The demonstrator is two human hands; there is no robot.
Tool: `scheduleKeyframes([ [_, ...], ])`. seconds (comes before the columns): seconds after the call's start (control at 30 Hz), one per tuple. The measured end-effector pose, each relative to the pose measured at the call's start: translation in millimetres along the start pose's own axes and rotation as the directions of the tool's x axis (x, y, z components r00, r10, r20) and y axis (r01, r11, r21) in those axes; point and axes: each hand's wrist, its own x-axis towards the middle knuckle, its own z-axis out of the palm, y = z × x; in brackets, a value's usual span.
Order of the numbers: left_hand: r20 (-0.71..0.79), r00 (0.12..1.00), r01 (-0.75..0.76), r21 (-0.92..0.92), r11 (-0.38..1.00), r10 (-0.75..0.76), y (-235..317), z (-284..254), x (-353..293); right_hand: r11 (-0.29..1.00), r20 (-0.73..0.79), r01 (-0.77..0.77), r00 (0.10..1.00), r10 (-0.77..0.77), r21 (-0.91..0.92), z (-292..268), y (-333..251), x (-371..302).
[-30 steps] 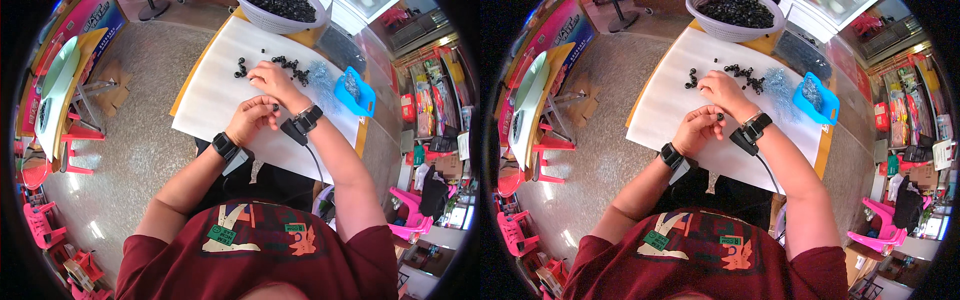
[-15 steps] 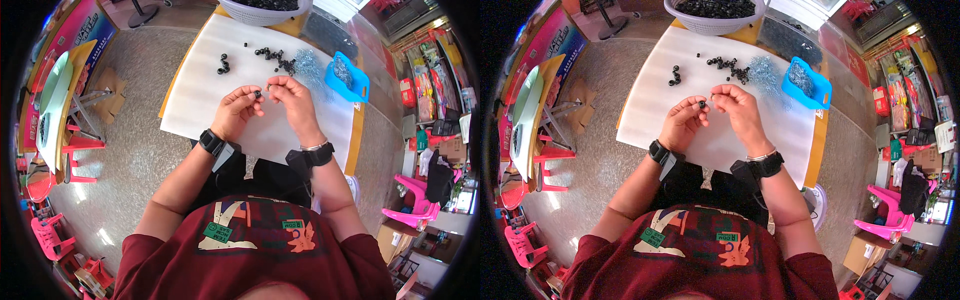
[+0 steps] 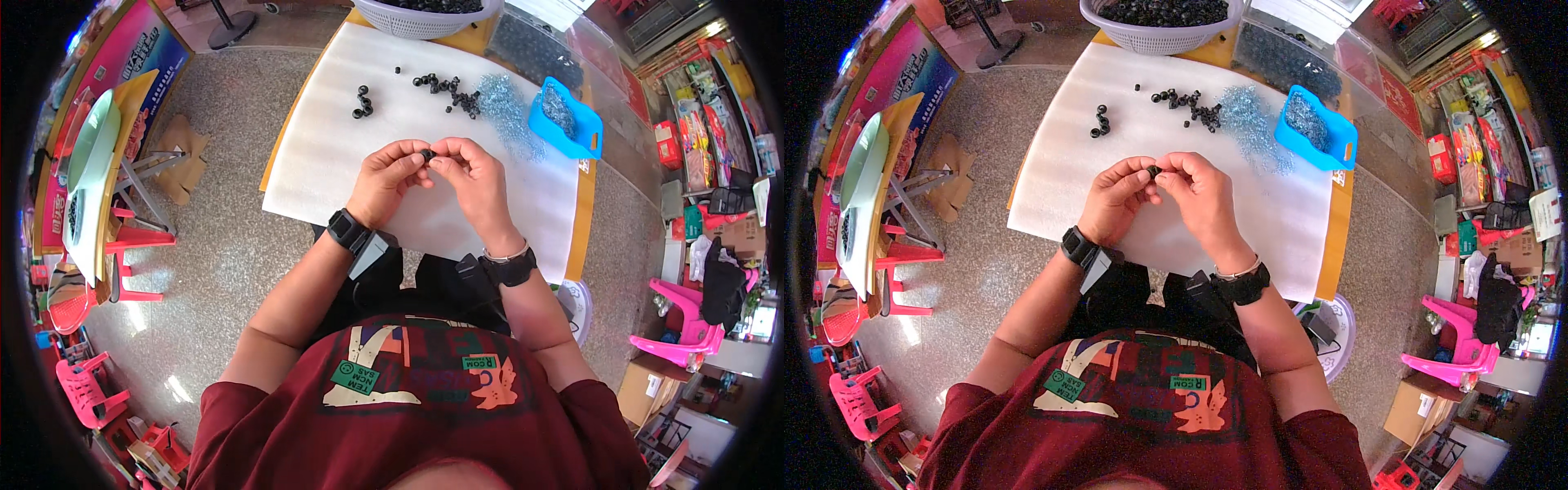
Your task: Assembling small black components onto plastic rods or pins.
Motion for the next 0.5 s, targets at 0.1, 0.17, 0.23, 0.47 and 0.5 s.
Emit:
scheduleKeyframes([
  [0.1, 0.003, 1.0, 0.006, 0.021, 1.0, -0.006, -0.4, 0.2, 0.2, 0.968, -0.031, 0.183, 0.981, -0.191, -0.173, 0.0, 0.3, -0.7],
  [0.17, 0.006, 1.0, 0.0, 0.035, 0.999, 0.0, -1.4, 0.4, 0.0, 0.952, -0.028, 0.212, 0.974, -0.223, -0.222, -0.5, 1.9, -0.6],
  [0.23, 0.007, 1.0, -0.012, 0.061, 0.998, 0.011, -2.1, 0.2, -0.1, 0.935, -0.023, 0.234, 0.968, -0.249, -0.268, -0.1, 1.4, -0.6],
  [0.47, 0.001, 1.0, 0.007, 0.149, 0.989, -0.007, -3.7, 1.1, 1.2, 0.842, 0.042, 0.335, 0.935, -0.351, -0.423, -3.6, 0.1, -1.7],
  [0.5, -0.018, 1.0, 0.029, 0.183, 0.983, -0.026, -3.4, 1.0, 2.1, 0.826, 0.06, 0.352, 0.929, -0.364, -0.44, -4.7, -0.4, -0.6],
])
